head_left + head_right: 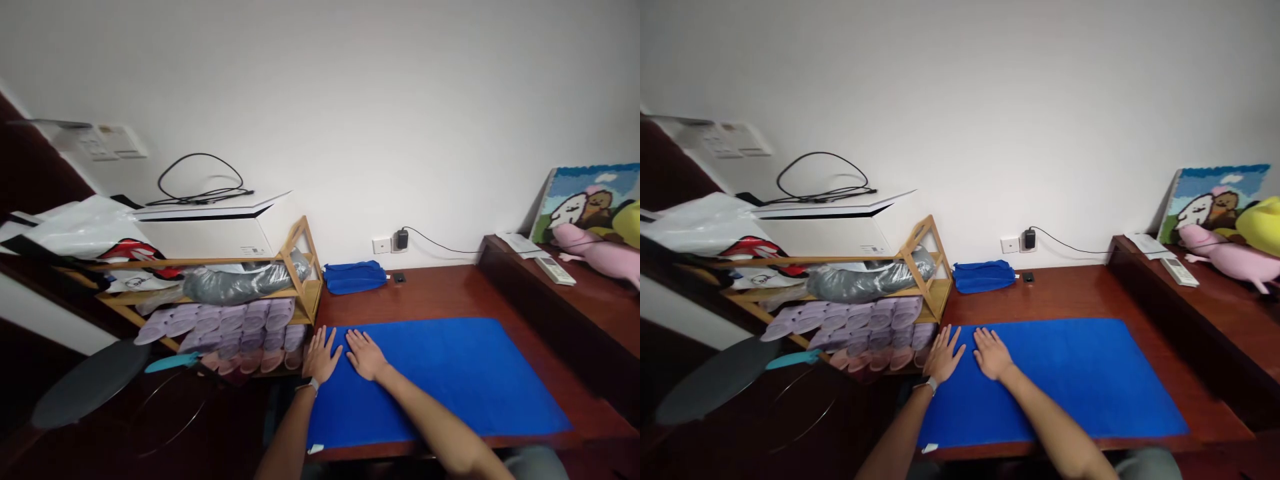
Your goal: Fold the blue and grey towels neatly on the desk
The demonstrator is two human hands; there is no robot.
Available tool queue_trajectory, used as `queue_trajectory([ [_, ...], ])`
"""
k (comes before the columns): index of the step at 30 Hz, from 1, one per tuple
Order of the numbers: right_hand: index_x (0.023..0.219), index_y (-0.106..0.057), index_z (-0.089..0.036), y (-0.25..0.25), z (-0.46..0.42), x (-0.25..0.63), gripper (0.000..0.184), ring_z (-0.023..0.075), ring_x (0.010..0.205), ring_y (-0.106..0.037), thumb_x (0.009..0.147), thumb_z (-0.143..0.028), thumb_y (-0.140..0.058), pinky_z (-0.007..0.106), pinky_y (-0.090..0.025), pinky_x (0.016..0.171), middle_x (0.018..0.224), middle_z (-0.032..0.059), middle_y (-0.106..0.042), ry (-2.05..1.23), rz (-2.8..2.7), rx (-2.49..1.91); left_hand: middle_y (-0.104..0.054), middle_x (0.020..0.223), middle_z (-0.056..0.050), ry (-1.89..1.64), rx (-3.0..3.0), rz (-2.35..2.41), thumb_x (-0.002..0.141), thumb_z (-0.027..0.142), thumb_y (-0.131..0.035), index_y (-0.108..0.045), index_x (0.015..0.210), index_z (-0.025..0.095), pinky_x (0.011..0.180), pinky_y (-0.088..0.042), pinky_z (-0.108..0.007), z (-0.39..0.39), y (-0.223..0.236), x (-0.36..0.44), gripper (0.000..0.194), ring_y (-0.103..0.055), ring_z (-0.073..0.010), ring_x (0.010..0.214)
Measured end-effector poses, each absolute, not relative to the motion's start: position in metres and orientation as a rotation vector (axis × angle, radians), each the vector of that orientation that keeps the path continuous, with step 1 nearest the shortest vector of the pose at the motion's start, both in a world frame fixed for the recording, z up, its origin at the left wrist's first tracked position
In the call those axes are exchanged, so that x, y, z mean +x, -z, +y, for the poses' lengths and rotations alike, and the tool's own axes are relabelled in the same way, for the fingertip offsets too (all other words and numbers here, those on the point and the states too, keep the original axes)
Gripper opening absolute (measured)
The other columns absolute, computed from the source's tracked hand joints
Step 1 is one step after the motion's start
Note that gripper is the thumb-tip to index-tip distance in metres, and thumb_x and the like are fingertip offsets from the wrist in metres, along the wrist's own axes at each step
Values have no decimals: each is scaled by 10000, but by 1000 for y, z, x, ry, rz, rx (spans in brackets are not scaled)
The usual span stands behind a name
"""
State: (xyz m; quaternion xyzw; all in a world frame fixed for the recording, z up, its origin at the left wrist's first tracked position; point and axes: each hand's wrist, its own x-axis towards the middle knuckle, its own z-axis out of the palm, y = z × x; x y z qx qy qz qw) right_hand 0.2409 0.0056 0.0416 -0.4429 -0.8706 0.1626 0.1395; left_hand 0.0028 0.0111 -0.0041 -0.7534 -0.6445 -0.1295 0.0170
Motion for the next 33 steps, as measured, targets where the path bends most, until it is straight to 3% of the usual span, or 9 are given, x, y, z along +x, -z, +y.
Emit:
queue_trajectory([
  [3, 1636, -311, -132, -37, 9, 220, 663, 246, 1588, -216, 1070, -475, -267, 470, -169, 1303, 1690, 114, -288, -509, -2531, -1262, -309, 1707, -142, 390, -2339, -1987, 1041, 583, -378, -395, 1609, 219, 1255, -274, -508, 13, 6, 1, 675, -278, -322, 1572],
  [6, 1634, -321, -144, -33, 16, 269, 679, 238, 1585, -227, 1070, -516, -252, 453, -158, 1308, 1688, 93, -301, -450, -2497, -1378, -310, 1708, -132, 409, -2326, -1971, 1038, 602, -374, -383, 1614, 237, 1249, -285, -516, 15, 7, 0, 682, -295, -323, 1566],
  [10, 1634, -320, -146, -19, 20, 416, 698, 285, 1581, -233, 1065, -535, -210, 537, -164, 1296, 1688, 116, -293, -375, -2379, -1621, -321, 1702, -137, 415, -2335, -1931, 1035, 620, -359, -388, 1612, 233, 1239, -301, -525, 18, 9, -3, 695, -316, -332, 1556],
  [15, 1637, -323, -237, 9, 17, 622, 699, 257, 1571, -264, 1046, -588, -202, 520, -242, 1277, 1680, 72, -334, -175, -2236, -1953, -357, 1688, -131, 409, -2329, -1884, 1026, 627, -347, -412, 1599, 231, 1224, -324, -530, 25, 15, -10, 700, -340, -336, 1543],
  [18, 1639, -319, -219, 22, 13, 687, 713, 263, 1567, -272, 1043, -593, -208, 513, -277, 1268, 1675, 76, -344, -98, -2212, -1954, -348, 1692, -130, 351, -2329, -1891, 1019, 628, -355, -401, 1602, 230, 1223, -322, -535, 28, 17, -14, 708, -344, -332, 1542],
  [28, 1625, -366, -199, 39, 14, 700, 717, 274, 1560, -301, 1021, -560, -225, 496, -307, 1250, 1669, 85, -379, 21, -2232, -1954, -351, 1691, -127, 332, -2334, -1939, 1022, 606, -378, -394, 1605, 246, 1219, -324, -563, 23, 7, -7, 686, -338, -347, 1544],
  [33, 1557, -489, -172, 23, 22, 680, 694, 331, 1506, -403, 982, -487, -263, 577, -297, 1235, 1596, 133, -495, 52, -2196, -2067, -342, 1693, -142, 389, -2339, -1942, 1035, 590, -377, -407, 1602, 232, 1234, -316, -536, 16, 4, 0, 671, -330, -342, 1549],
])
